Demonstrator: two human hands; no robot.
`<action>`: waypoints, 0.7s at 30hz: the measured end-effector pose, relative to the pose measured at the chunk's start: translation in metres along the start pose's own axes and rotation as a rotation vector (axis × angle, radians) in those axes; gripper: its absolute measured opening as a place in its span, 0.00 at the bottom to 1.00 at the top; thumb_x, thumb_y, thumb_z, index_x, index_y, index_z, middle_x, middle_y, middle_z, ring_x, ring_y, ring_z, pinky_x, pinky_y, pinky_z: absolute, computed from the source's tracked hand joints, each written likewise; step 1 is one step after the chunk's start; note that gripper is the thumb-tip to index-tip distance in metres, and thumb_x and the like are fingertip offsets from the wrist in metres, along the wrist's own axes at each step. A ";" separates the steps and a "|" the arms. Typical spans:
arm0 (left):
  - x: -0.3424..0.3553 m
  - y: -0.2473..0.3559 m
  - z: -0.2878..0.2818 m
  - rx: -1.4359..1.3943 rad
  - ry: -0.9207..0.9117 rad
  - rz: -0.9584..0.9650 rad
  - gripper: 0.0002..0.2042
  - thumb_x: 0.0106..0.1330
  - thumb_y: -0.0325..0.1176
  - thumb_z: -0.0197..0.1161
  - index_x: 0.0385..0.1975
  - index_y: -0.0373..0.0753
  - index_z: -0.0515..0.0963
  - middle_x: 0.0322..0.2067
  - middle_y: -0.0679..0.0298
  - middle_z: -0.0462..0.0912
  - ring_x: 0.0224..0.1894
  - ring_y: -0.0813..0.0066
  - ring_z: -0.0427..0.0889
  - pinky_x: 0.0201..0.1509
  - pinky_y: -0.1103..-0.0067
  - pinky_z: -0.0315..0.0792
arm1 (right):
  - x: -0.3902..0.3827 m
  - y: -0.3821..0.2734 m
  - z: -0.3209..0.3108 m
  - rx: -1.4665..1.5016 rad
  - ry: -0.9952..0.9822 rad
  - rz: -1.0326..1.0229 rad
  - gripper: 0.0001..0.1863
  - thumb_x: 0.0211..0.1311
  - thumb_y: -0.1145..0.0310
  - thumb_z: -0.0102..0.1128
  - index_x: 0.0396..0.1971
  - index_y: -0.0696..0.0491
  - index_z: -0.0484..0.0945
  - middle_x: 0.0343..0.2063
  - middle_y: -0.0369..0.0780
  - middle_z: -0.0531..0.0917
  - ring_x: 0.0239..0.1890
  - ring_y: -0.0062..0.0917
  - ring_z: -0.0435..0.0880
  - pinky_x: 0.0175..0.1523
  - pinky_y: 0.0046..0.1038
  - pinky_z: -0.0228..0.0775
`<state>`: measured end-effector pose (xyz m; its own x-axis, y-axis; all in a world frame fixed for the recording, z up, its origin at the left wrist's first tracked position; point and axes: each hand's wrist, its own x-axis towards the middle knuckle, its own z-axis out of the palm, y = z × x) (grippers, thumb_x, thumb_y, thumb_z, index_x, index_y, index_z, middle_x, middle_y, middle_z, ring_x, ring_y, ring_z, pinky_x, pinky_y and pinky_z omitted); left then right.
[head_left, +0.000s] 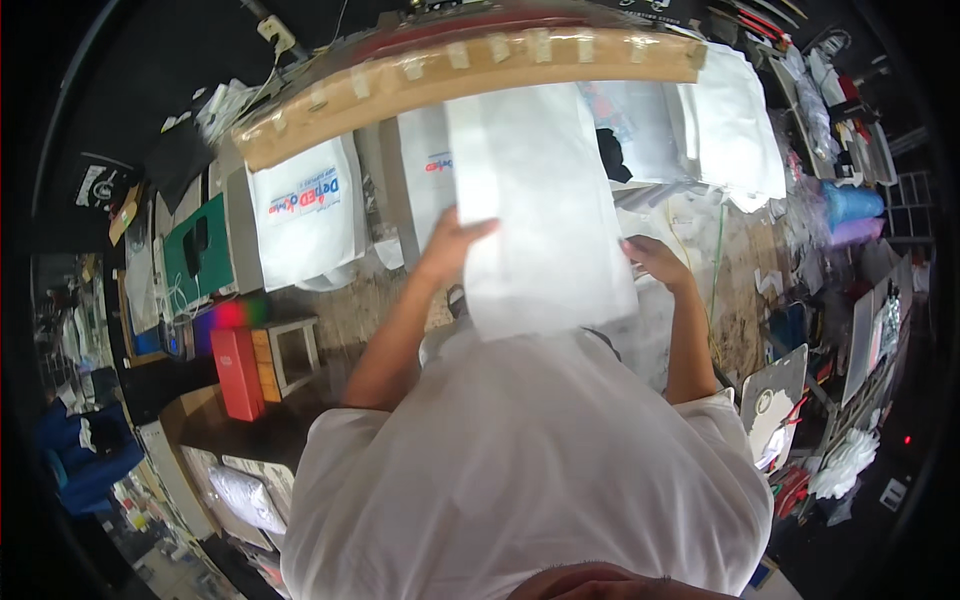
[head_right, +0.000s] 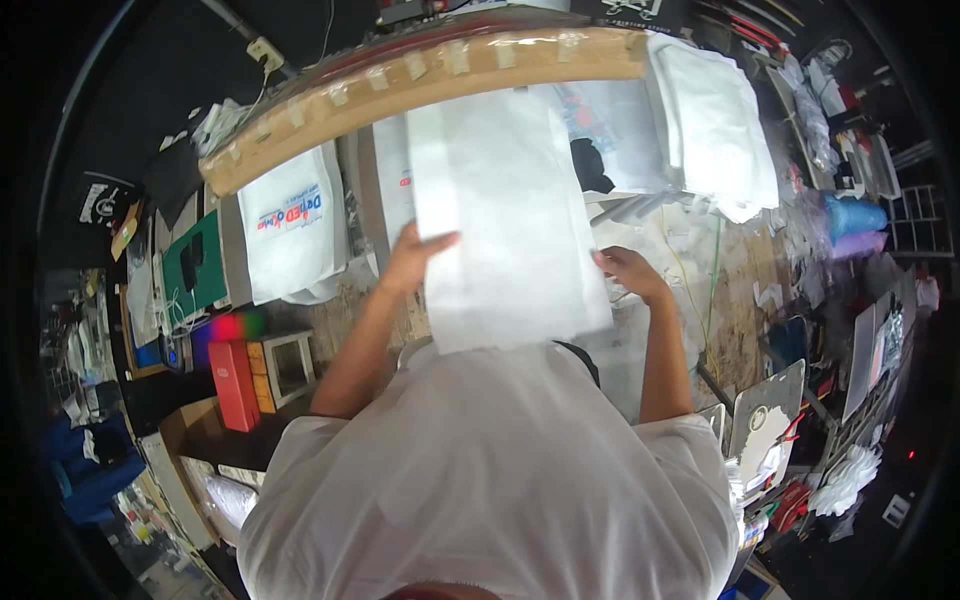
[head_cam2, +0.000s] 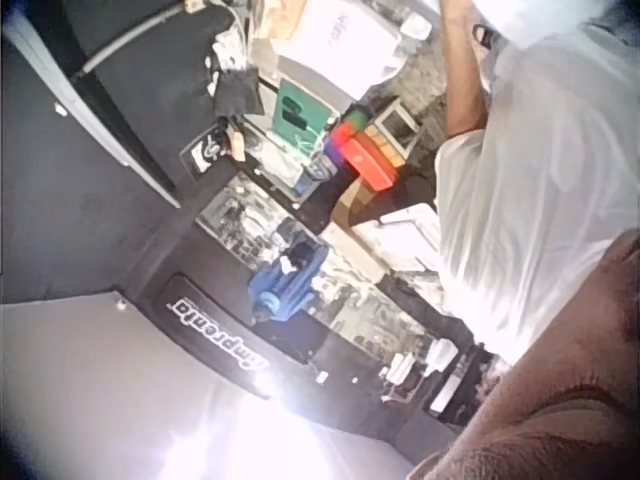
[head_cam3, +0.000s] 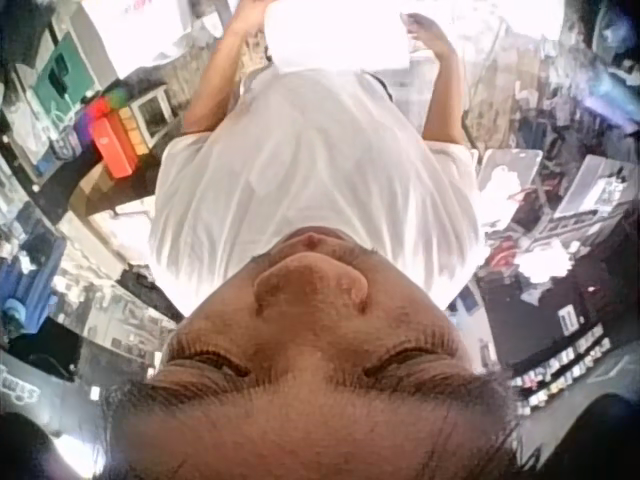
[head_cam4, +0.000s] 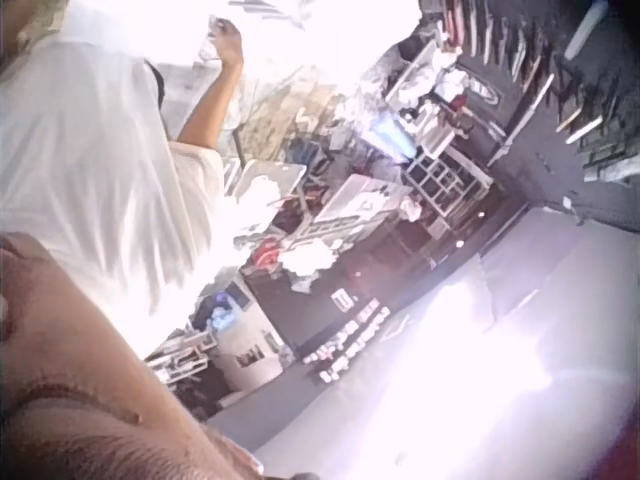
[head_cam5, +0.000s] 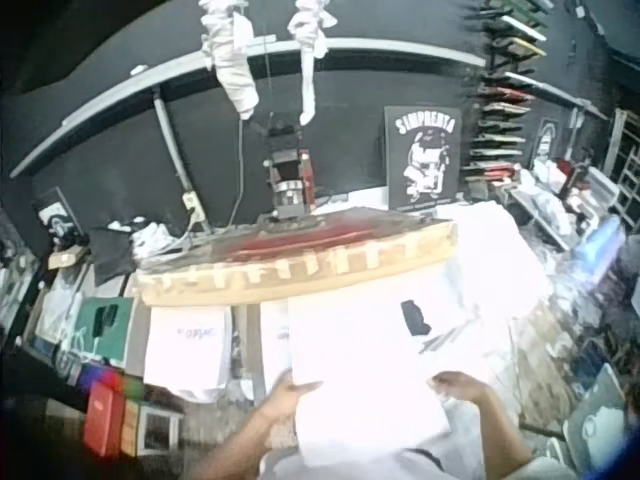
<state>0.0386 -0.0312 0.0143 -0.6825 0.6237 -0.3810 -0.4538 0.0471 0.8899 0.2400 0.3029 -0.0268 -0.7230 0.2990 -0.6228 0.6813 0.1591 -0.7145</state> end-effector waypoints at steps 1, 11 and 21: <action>0.002 -0.002 -0.018 0.005 0.090 0.036 0.19 0.61 0.29 0.68 0.49 0.28 0.74 0.41 0.57 0.84 0.41 0.71 0.83 0.46 0.76 0.78 | 0.004 -0.008 0.015 0.067 0.005 -0.060 0.22 0.61 0.54 0.66 0.46 0.56 0.79 0.32 0.35 0.80 0.34 0.17 0.75 0.37 0.22 0.67; 0.079 -0.026 -0.118 0.795 0.633 0.103 0.13 0.54 0.37 0.73 0.31 0.33 0.83 0.31 0.55 0.85 0.32 0.64 0.83 0.40 0.74 0.76 | 0.093 -0.054 0.080 -0.107 0.306 -0.307 0.15 0.48 0.60 0.70 0.22 0.58 0.81 0.15 0.38 0.79 0.18 0.23 0.75 0.28 0.29 0.68; 0.095 -0.044 -0.135 0.894 0.828 0.211 0.18 0.44 0.46 0.80 0.24 0.39 0.85 0.26 0.57 0.86 0.27 0.63 0.84 0.38 0.73 0.77 | 0.105 -0.046 0.084 -0.303 0.422 -0.347 0.16 0.42 0.59 0.74 0.23 0.57 0.83 0.20 0.43 0.84 0.25 0.32 0.84 0.35 0.32 0.74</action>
<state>-0.0838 -0.0797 -0.0947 -0.9992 0.0177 0.0362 0.0377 0.7246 0.6881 0.1231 0.2478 -0.0866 -0.8427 0.5181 -0.1465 0.4616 0.5551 -0.6920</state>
